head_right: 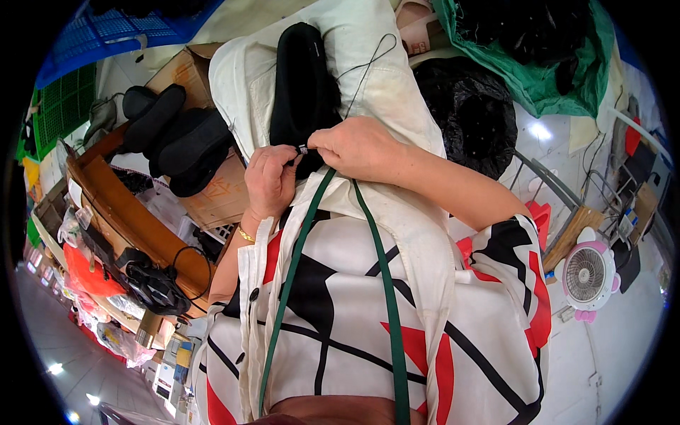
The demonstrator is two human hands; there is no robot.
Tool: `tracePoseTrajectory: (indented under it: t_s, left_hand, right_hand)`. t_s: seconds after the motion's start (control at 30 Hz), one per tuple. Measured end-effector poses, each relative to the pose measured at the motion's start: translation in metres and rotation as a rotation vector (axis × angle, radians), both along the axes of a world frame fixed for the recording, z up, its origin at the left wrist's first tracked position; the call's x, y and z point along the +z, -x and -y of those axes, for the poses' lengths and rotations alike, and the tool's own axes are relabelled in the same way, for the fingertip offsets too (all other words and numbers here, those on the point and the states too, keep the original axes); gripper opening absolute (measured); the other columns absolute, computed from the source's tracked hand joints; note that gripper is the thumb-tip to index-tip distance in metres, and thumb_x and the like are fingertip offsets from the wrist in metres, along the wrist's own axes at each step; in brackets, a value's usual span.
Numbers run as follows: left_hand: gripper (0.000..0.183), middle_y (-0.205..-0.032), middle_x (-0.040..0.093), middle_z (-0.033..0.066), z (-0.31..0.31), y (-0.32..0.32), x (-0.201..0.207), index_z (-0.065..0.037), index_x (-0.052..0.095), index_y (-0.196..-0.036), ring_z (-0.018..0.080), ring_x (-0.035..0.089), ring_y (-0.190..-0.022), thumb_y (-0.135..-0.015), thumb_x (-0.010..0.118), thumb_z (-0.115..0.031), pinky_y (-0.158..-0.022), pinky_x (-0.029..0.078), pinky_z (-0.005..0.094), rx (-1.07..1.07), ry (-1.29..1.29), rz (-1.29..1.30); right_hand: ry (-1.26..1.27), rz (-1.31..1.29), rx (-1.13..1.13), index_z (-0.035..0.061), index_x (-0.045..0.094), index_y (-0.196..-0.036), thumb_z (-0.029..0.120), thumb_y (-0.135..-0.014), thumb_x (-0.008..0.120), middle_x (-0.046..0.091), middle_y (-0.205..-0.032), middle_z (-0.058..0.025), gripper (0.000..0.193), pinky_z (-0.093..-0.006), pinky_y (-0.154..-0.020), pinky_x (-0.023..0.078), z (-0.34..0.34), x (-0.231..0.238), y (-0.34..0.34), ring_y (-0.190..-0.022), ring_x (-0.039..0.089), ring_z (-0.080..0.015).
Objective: The person sits on the floor and sews black shoes by hand using a needle and thread. They pick up shoes from a blue crate, stitch the edges, and place the finished shoes into a green bag. The process is repeated for multiple shoes.
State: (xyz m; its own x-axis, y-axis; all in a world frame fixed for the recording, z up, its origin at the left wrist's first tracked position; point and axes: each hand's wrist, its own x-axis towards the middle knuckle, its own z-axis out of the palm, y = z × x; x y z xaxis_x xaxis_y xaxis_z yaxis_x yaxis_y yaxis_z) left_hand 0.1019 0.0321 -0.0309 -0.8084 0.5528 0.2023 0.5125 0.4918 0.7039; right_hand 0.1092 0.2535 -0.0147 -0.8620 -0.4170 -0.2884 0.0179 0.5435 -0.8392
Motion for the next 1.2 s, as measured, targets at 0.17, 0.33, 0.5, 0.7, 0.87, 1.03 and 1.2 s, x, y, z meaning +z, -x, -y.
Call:
tracePoseTrajectory:
  t_s: [0.17, 0.33, 0.5, 0.7, 0.87, 1.03, 1.2]
  left_hand:
    - [0.031, -0.09, 0.066, 0.007, 0.001, -0.001, -0.004, -0.007, 0.058, -0.095, 0.0289, 0.061, -0.079, -0.069, 0.069, 0.006, -0.07, 0.051, 0.0374, -0.005, -0.005, -0.045]
    - [0.031, -0.09, 0.066, 0.0078, 0.001, 0.0, -0.004, -0.006, 0.058, -0.095, 0.0287, 0.062, -0.079, -0.069, 0.068, 0.007, -0.071, 0.051, 0.0373, -0.026, -0.01, -0.062]
    - [0.033, -0.089, 0.066, 0.0083, 0.001, 0.001, -0.002, -0.006, 0.058, -0.094, 0.0288, 0.063, -0.077, -0.067, 0.067, 0.009, -0.069, 0.052, 0.0369, -0.031, -0.018, -0.047]
    - [0.033, -0.088, 0.067, 0.0089, 0.001, -0.003, -0.006, -0.006, 0.058, -0.094, 0.0292, 0.063, -0.075, -0.067, 0.069, 0.01, -0.067, 0.051, 0.0365, 0.031, -0.06, -0.003]
    - [0.032, -0.088, 0.067, 0.0089, 0.001, -0.004, -0.007, -0.006, 0.058, -0.094, 0.0293, 0.063, -0.075, -0.068, 0.07, 0.009, -0.067, 0.051, 0.0364, 0.038, -0.07, -0.007]
    - [0.03, -0.088, 0.067, 0.0087, 0.0, -0.004, -0.006, -0.006, 0.058, -0.093, 0.0291, 0.063, -0.075, -0.069, 0.07, 0.009, -0.067, 0.051, 0.0363, 0.043, -0.071, -0.012]
    - [0.03, -0.087, 0.067, 0.0086, -0.001, -0.004, -0.006, -0.006, 0.058, -0.093, 0.029, 0.063, -0.075, -0.069, 0.07, 0.009, -0.068, 0.051, 0.0362, 0.046, -0.061, -0.016]
  right_hand:
    - [0.009, -0.009, 0.006, 0.0099, 0.069, -0.097, 0.016, -0.086, 0.057, 0.068, -0.078, -0.0163, 0.018, -0.0478, -0.066, 0.05, 0.001, -0.002, 0.0, -0.072, 0.065, -0.0369]
    - [-0.022, 0.004, 0.031, 0.0096, 0.068, -0.097, 0.015, -0.087, 0.056, 0.067, -0.076, -0.0162, 0.016, -0.048, -0.066, 0.05, 0.002, 0.0, 0.003, -0.072, 0.065, -0.0369]
    - [-0.013, -0.048, -0.016, 0.0093, 0.064, -0.097, 0.015, -0.087, 0.058, 0.065, -0.069, -0.0159, 0.013, -0.0481, -0.059, 0.05, 0.009, -0.006, -0.004, -0.066, 0.064, -0.0367]
    - [-0.022, -0.149, -0.04, 0.0083, 0.061, -0.094, 0.014, -0.085, 0.061, 0.062, -0.063, -0.0149, 0.01, -0.0462, -0.051, 0.048, 0.013, -0.011, -0.013, -0.058, 0.062, -0.0358]
    - [-0.007, -0.154, -0.042, 0.0084, 0.06, -0.092, 0.013, -0.085, 0.06, 0.06, -0.061, -0.0148, 0.009, -0.0462, -0.051, 0.048, 0.012, -0.012, -0.013, -0.058, 0.062, -0.0359]
    - [0.022, -0.145, -0.038, 0.0091, 0.062, -0.093, 0.014, -0.084, 0.061, 0.061, -0.063, -0.0154, 0.01, -0.0466, -0.052, 0.048, 0.009, -0.015, -0.013, -0.059, 0.062, -0.0361]
    - [0.049, -0.142, -0.017, 0.0099, 0.066, -0.095, 0.014, -0.084, 0.06, 0.063, -0.066, -0.0152, 0.013, -0.0471, -0.056, 0.049, 0.004, -0.014, -0.01, -0.062, 0.063, -0.0362]
